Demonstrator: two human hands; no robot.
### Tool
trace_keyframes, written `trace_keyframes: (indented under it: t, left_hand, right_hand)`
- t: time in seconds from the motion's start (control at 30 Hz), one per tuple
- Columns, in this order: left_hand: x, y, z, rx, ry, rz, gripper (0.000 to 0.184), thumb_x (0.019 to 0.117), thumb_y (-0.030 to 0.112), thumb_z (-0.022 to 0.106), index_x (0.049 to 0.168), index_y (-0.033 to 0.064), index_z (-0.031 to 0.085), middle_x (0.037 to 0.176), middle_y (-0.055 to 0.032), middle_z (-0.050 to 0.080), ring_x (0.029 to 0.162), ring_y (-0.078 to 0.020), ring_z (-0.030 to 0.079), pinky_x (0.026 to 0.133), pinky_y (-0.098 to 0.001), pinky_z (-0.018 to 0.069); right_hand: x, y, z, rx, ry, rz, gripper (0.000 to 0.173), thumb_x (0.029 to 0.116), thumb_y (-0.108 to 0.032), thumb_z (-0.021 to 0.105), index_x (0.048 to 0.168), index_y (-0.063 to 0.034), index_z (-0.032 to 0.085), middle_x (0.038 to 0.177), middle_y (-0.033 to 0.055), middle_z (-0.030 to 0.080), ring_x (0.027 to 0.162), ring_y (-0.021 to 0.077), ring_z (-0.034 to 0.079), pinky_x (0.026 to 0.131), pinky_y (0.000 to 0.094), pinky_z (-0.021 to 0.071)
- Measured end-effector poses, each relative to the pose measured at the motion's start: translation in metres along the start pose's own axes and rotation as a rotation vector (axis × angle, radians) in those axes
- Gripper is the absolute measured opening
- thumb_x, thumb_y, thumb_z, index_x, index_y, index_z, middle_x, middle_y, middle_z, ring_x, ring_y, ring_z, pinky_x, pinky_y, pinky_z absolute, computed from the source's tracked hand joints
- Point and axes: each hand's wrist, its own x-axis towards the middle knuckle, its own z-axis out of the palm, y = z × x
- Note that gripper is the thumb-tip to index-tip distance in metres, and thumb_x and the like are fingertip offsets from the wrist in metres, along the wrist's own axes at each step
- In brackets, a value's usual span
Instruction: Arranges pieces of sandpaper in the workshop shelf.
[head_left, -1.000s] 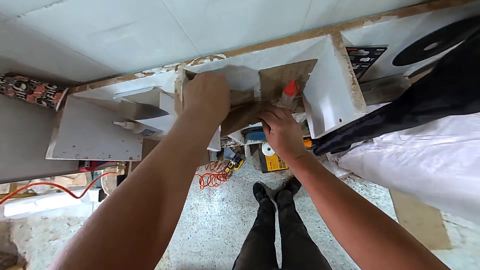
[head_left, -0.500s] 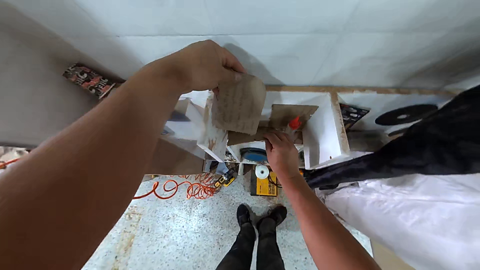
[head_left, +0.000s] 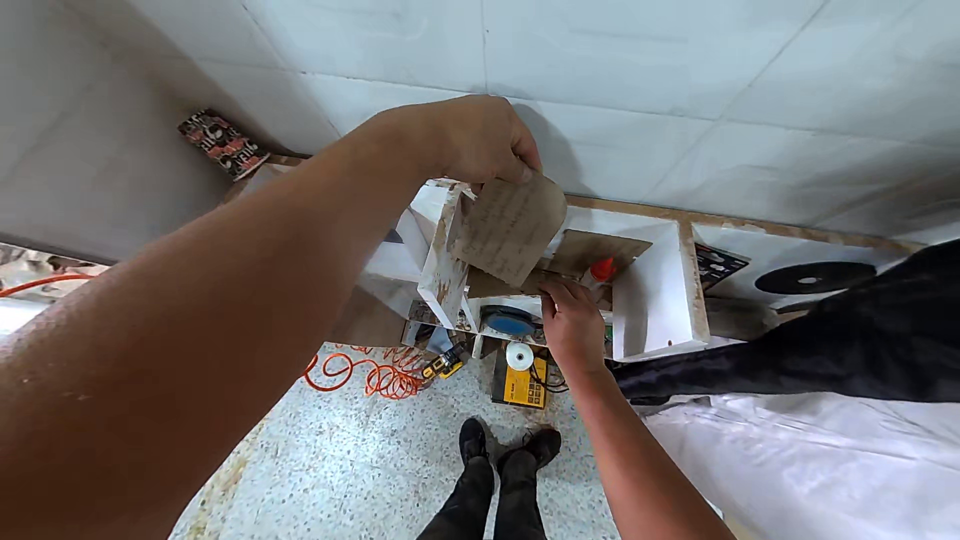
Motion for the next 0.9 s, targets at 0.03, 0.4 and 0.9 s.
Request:
trace_keyframes:
  t: [0.03, 0.4, 0.9]
  left_hand:
    - [0.000, 0.000, 0.000, 0.009, -0.002, 0.001, 0.021, 0.1059, 0.028, 0.059, 0.117, 0.0205, 0.075, 0.099, -0.0011, 0.075, 0.076, -0.0115, 0.070, 0.068, -0.0322, 0.0595]
    - [-0.001, -0.003, 0.016, 0.327, 0.156, 0.185, 0.024, 0.1076, 0.019, 0.053, 0.118, 0.0183, 0.076, 0.105, -0.0061, 0.074, 0.101, -0.0236, 0.070, 0.089, -0.0495, 0.0543]
    - [0.020, 0.013, 0.146, 0.420, 0.423, 0.274, 0.033, 0.1014, 0.009, 0.057, 0.133, 0.0046, 0.065, 0.132, -0.0169, 0.066, 0.123, -0.0390, 0.062, 0.098, -0.0576, 0.0528]
  right_hand:
    - [0.000, 0.000, 0.000, 0.001, 0.001, -0.001, 0.015, 0.0965, -0.012, 0.068, 0.106, -0.0161, 0.078, 0.119, 0.0036, 0.073, 0.116, 0.0234, 0.068, 0.089, 0.0409, 0.0600]
    - [0.000, -0.002, -0.002, 0.007, 0.027, -0.002, 0.012, 0.0944, -0.011, 0.070, 0.103, -0.0138, 0.078, 0.115, 0.0045, 0.074, 0.113, 0.0234, 0.069, 0.090, 0.0398, 0.0598]
    - [0.011, -0.020, 0.006, 0.170, 0.193, 0.108, 0.041, 0.0909, -0.011, 0.074, 0.131, -0.0105, 0.067, 0.143, 0.0123, 0.059, 0.127, 0.0251, 0.062, 0.094, 0.0386, 0.0598]
